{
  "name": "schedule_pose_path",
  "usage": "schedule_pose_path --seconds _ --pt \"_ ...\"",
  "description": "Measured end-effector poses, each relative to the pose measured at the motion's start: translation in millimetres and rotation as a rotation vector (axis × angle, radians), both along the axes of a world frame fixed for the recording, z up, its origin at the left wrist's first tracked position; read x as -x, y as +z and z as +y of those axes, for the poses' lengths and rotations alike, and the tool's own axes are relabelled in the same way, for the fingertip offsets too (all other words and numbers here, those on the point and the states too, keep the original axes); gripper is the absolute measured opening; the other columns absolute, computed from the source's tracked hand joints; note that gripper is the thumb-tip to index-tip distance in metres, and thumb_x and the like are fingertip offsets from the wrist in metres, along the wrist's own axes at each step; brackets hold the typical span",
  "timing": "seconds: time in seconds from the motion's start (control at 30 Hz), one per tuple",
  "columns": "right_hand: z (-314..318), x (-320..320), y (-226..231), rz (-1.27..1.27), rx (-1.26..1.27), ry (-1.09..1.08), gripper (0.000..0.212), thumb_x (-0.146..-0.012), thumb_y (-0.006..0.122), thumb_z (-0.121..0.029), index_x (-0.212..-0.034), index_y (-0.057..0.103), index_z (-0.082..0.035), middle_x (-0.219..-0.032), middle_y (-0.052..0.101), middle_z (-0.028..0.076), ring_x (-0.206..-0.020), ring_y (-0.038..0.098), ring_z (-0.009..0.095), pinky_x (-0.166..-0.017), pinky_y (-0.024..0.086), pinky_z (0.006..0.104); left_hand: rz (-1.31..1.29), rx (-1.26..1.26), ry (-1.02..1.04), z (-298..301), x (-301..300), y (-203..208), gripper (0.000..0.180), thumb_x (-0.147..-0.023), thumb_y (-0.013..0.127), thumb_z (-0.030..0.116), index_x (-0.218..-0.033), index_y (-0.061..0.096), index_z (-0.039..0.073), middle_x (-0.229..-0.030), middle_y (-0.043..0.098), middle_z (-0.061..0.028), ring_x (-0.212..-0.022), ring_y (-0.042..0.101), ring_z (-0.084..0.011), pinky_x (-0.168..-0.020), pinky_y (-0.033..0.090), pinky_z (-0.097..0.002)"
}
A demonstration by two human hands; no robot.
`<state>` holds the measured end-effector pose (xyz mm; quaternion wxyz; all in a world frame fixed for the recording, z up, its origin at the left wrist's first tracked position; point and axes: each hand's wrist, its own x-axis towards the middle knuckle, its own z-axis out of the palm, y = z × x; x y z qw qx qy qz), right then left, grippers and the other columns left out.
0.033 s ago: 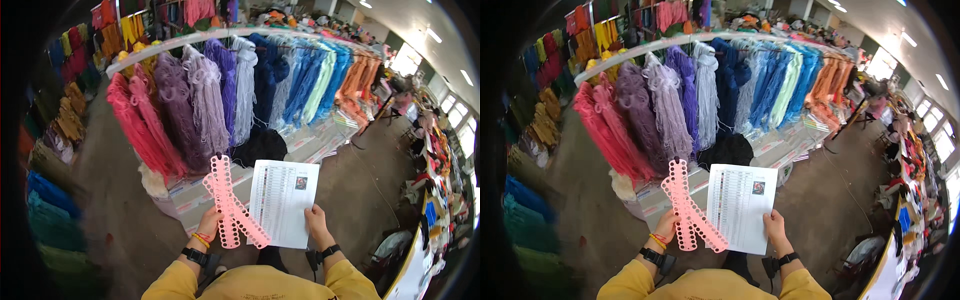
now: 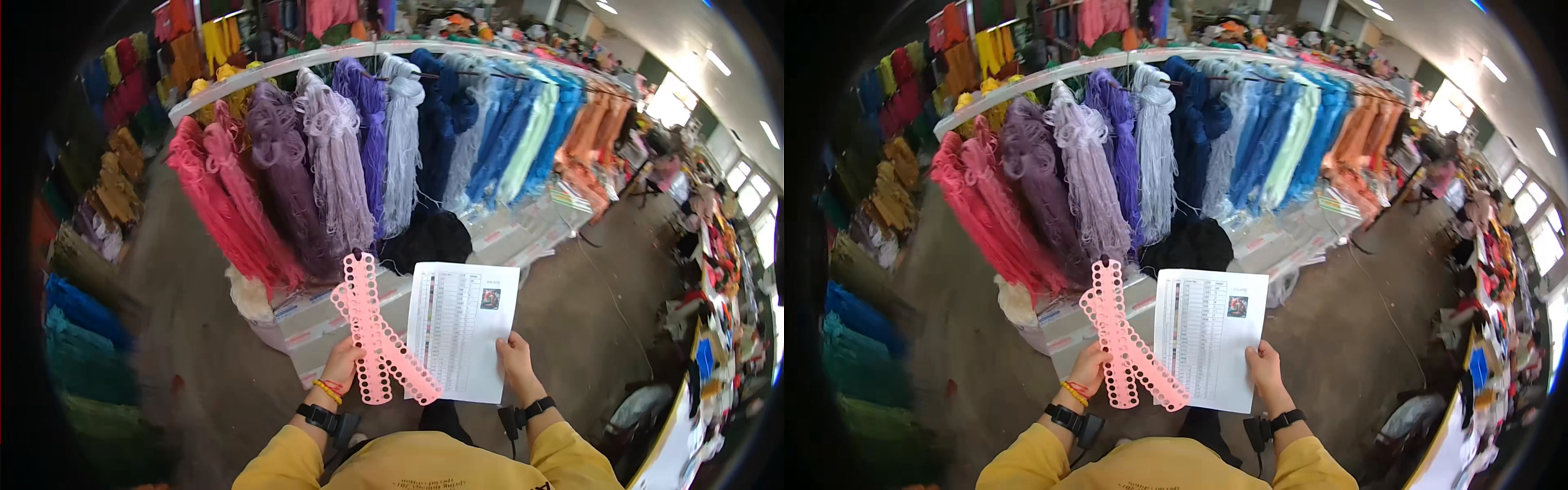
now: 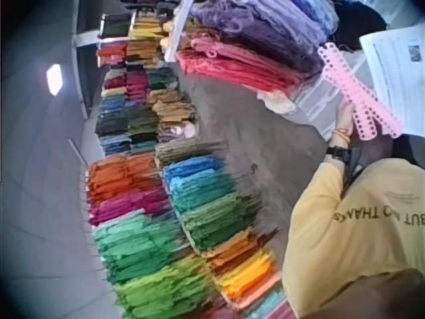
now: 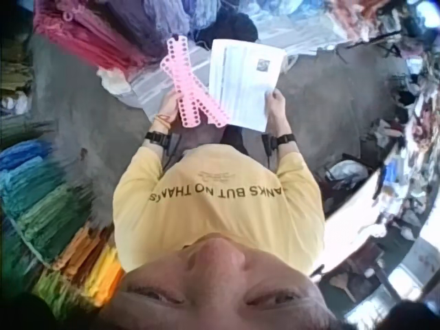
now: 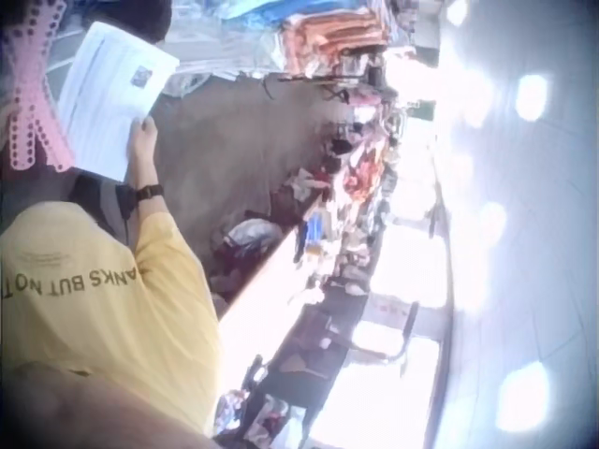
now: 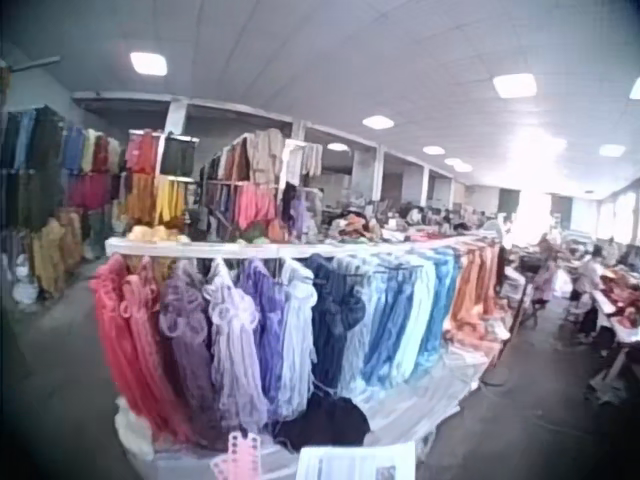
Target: The person picks up a pink thread organizer and a paper list, then threads bundles of purple and blue thread through the organizer's holes. After securing the threads, they walk through the workshop comparing the organizer and list to various hanging thread bundles.
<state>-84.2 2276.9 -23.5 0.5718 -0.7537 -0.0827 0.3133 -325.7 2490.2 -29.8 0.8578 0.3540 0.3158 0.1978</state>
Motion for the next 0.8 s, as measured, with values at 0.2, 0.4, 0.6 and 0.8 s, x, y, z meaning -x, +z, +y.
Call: schedule_pose_path --seconds 0.2,0.4,0.6,0.8 --pt "57.5 -120.8 -71.7 -0.057 0.158 0.187 0.016 -0.076 0.052 -0.009 -0.087 0.056 0.003 -0.069 0.054 0.002 -0.062 0.046 0.007 -0.056 0.039 0.0230 0.122 0.067 0.152 5.7 -71.1 -56.7 0.031 -0.072 0.043 -0.005 -0.100 0.054 0.001 -0.089 0.057 -0.0029 -0.075 0.052 -0.0100 -0.067 0.040 -0.0213" --pt "107.3 -195.1 -135.1 -0.059 0.178 0.221 0.015 -0.077 0.052 -0.009 -0.086 0.056 0.002 -0.065 0.051 0.000 -0.058 0.043 0.007 -0.051 0.036 0.0227 0.260 0.147 0.168 22.1 -129.5 -96.3 0.029 -0.074 0.043 -0.002 -0.100 0.055 0.004 -0.085 0.056 -0.0011 -0.069 0.051 -0.0078 -0.061 0.039 -0.0192" --pt "131.8 -247.5 -204.4 -0.079 0.205 0.235 0.023 -0.076 0.055 -0.015 -0.092 0.055 0.002 -0.073 0.057 0.008 -0.064 0.051 0.014 -0.060 0.041 0.0274 0.358 0.235 0.150 44.6 -167.5 -146.3 0.027 -0.074 0.045 0.001 -0.099 0.056 0.005 -0.080 0.056 -0.0005 -0.064 0.052 -0.0068 -0.052 0.040 -0.0194" --pt "150.4 -253.7 -196.3 -0.376 0.398 0.273 0.042 -0.077 0.057 -0.019 -0.112 0.042 -0.002 -0.089 0.056 0.013 -0.080 0.054 0.020 -0.074 0.043 0.0313 0.481 0.170 0.099 60.8 -179.5 -201.4 0.027 -0.073 0.047 -0.002 -0.099 0.055 0.003 -0.083 0.057 -0.0025 -0.067 0.053 -0.0111 -0.059 0.042 -0.0218"
